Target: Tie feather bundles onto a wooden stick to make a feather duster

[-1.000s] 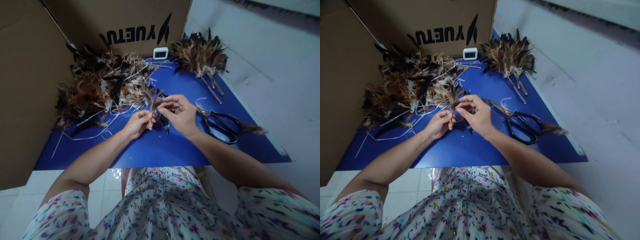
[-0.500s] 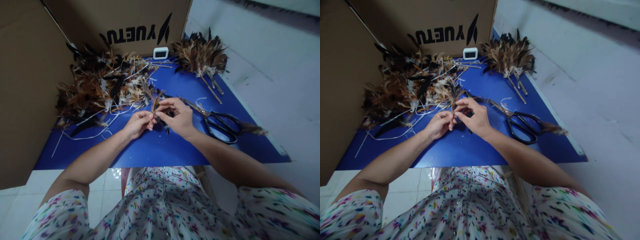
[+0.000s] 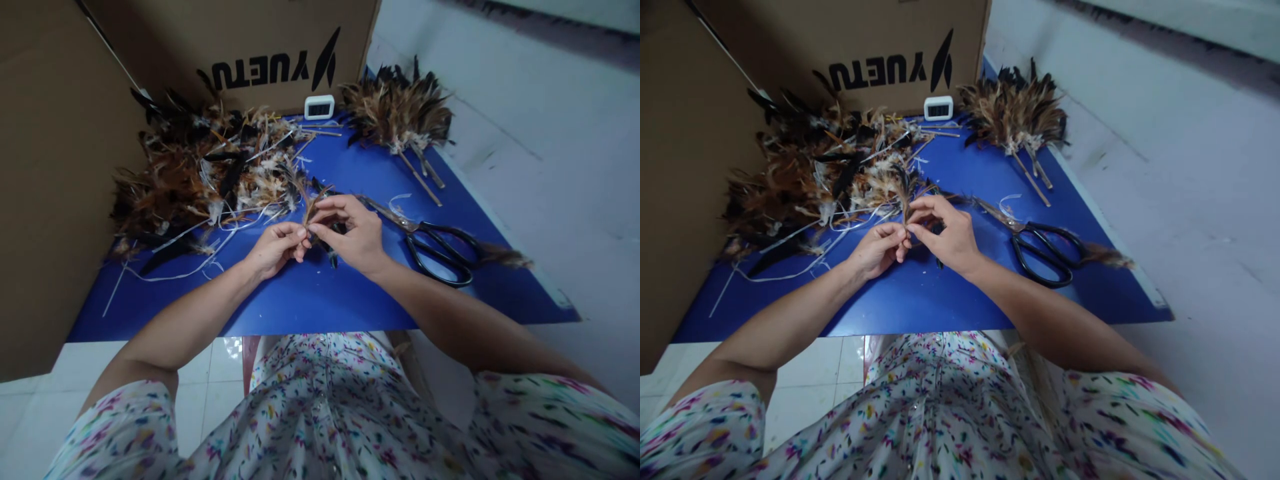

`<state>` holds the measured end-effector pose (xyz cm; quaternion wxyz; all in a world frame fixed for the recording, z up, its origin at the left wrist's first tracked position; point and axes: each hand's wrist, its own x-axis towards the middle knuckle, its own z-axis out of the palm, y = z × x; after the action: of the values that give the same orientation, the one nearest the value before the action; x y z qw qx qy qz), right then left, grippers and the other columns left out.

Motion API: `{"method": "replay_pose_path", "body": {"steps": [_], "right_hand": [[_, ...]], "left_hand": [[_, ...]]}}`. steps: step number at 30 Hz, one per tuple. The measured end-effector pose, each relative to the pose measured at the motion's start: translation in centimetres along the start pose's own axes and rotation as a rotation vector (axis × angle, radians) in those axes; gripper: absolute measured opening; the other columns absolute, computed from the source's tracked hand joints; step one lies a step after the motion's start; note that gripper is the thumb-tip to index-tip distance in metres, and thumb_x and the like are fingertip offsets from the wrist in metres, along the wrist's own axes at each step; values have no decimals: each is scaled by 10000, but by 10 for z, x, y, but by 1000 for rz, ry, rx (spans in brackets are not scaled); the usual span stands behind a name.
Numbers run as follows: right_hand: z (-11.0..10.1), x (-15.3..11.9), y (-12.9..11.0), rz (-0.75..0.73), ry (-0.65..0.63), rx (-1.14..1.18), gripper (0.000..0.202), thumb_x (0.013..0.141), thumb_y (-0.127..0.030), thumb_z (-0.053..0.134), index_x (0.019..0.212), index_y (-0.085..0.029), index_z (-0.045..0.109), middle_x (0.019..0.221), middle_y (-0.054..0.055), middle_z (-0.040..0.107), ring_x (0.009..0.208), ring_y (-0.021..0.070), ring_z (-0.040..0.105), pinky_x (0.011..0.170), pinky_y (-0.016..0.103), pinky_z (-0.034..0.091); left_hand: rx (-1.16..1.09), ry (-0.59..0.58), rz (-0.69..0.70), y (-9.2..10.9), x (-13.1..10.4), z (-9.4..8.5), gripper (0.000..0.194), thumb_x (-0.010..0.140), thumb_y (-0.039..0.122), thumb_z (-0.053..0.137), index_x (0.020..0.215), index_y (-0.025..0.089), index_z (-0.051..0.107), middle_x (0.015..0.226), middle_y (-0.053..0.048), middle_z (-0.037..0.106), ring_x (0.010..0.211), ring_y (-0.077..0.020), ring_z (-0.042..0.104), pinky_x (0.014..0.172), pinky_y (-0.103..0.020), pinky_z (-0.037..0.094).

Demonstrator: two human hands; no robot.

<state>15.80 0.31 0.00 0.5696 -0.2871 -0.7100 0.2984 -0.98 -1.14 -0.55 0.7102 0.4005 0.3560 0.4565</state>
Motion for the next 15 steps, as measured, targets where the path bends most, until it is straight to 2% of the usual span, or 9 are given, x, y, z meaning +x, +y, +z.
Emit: {"method": "replay_pose_path", "body": {"steps": [9, 13, 15], "right_hand": [[-7, 7, 4, 89, 106, 4, 311, 758, -253, 753, 1023, -231, 591, 875, -15, 715, 796, 132, 699, 699, 260, 562], [-12, 12, 9, 152, 165, -64, 254, 782, -265, 710, 1006, -229, 595, 858, -18, 700, 781, 117, 676, 700, 254, 555], [-15, 13, 13, 170, 152, -84, 216, 785, -230, 677, 992, -218, 613, 844, -12, 701, 765, 116, 668, 687, 252, 544]], "left_hand": [[3, -9, 36, -2, 0, -2, 406, 585, 408, 887, 693, 124, 618, 600, 20, 654, 423, -51, 538, 422, -170, 457], [-19, 16, 77, 0, 0, -4, 397, 598, 392, 884, 674, 133, 592, 605, 28, 650, 424, -39, 522, 429, -162, 450], [-28, 21, 116, 1, 1, -5, 389, 611, 385, 879, 652, 137, 582, 609, 30, 645, 428, -30, 508, 434, -156, 442]]}}
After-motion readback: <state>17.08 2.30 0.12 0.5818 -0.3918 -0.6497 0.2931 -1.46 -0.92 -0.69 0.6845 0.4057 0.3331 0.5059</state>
